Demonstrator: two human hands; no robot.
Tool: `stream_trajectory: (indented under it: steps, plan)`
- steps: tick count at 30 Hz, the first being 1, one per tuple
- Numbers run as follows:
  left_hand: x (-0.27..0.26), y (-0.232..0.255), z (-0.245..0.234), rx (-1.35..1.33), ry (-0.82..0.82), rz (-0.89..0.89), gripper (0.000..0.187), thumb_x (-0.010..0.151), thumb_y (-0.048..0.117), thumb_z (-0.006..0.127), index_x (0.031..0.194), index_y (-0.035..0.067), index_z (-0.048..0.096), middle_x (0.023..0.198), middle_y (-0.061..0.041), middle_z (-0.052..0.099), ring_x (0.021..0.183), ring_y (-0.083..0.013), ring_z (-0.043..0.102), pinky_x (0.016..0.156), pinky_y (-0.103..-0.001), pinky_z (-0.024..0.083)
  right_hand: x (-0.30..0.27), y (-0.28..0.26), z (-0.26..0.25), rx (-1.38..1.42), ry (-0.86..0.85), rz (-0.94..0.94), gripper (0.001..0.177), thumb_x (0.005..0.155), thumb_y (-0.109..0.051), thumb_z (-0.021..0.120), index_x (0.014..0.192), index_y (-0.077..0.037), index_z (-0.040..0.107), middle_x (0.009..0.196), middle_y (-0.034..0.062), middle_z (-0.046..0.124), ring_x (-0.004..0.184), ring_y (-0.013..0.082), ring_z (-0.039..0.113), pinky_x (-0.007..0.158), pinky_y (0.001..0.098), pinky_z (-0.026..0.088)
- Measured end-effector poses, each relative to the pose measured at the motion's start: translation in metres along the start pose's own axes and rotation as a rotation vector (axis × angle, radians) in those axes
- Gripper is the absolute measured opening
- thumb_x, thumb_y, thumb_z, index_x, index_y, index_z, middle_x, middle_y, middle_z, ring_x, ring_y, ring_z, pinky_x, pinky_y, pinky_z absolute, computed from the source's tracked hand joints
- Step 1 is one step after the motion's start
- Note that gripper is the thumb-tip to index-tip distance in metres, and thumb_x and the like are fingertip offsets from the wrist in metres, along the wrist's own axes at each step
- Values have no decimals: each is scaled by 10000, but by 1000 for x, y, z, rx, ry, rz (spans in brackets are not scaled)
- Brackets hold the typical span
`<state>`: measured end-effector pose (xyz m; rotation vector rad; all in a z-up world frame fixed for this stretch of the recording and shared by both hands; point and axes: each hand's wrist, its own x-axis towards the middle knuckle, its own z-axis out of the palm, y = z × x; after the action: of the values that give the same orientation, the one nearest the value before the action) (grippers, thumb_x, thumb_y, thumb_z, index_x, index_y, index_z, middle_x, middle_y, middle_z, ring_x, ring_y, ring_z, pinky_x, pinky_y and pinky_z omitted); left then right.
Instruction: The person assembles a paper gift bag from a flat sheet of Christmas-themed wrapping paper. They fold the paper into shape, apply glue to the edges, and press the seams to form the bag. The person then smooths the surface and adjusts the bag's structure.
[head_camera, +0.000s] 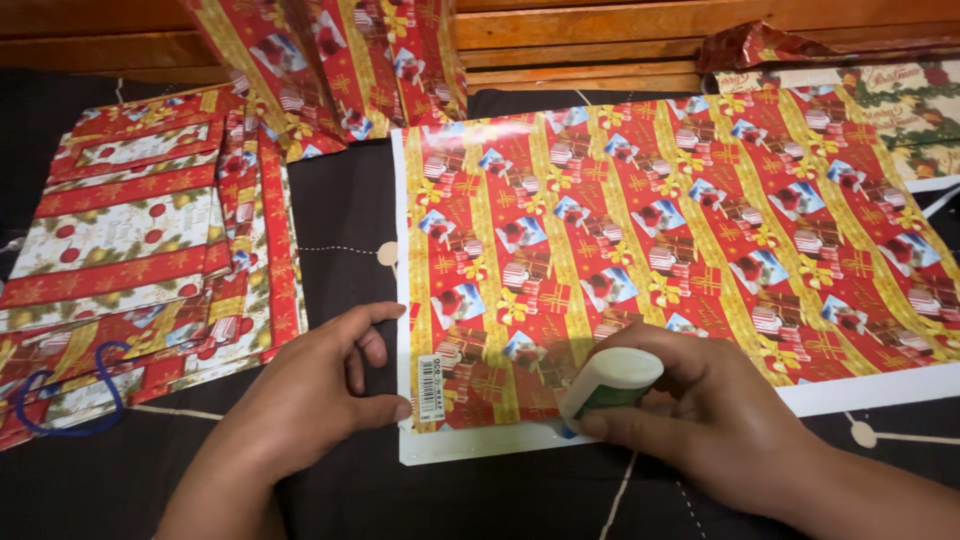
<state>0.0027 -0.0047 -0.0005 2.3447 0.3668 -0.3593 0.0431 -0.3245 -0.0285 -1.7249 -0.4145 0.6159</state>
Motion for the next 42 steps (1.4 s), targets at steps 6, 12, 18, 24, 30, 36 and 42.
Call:
stream_trajectory:
  steps: [6,12,18,24,30,36,42]
  plan:
    - [3,-4,2,-6,-4,10,960,588,174,980,1453,257,571,870,14,568,699,-136,532,665,-300,497,-9,0,-10,-135,78,51,300,812,-55,834,1097,-76,742,998,46,801,912,127,736,818,296,634]
    - [5,-7,3,31,-39,-24,947,640,179,974,1484,226,546,926,8,579,766,-130,548,715,-285,506,-15,-1,-20,-105,72,-56,252,840,-63,834,1084,-58,775,1015,59,800,944,138,775,849,304,623]
    - [7,-8,4,69,-39,-24,938,666,191,965,1498,204,533,937,10,596,781,-131,567,732,-285,517,-22,0,-30,-178,165,88,280,793,-48,823,1060,-79,747,972,62,803,892,149,732,814,315,623]
    - [11,-14,6,79,-77,-71,953,690,136,939,1545,182,520,988,-7,595,832,-139,564,765,-280,520,-31,11,-42,50,65,-158,268,879,-17,785,1146,-30,760,1098,87,790,1026,168,785,914,320,612]
    - [11,-13,5,74,-87,-29,976,678,176,958,1549,188,516,973,-11,543,829,-135,534,761,-284,529,-39,22,-53,-23,162,-118,307,855,2,812,1152,-25,740,1062,91,803,985,172,757,875,327,618]
    - [7,1,2,230,-134,-132,976,752,188,934,1593,180,438,1001,-8,572,829,-127,575,763,-272,536,-47,24,-65,-85,196,-33,300,846,6,816,1130,-36,727,1050,86,742,953,170,729,847,329,620]
    - [9,9,4,237,-137,-199,981,750,184,936,1593,210,434,1020,-5,568,833,-117,565,774,-266,539,-54,27,-73,-46,224,-78,301,854,-6,809,1142,-40,729,1061,80,780,973,153,728,864,316,621]
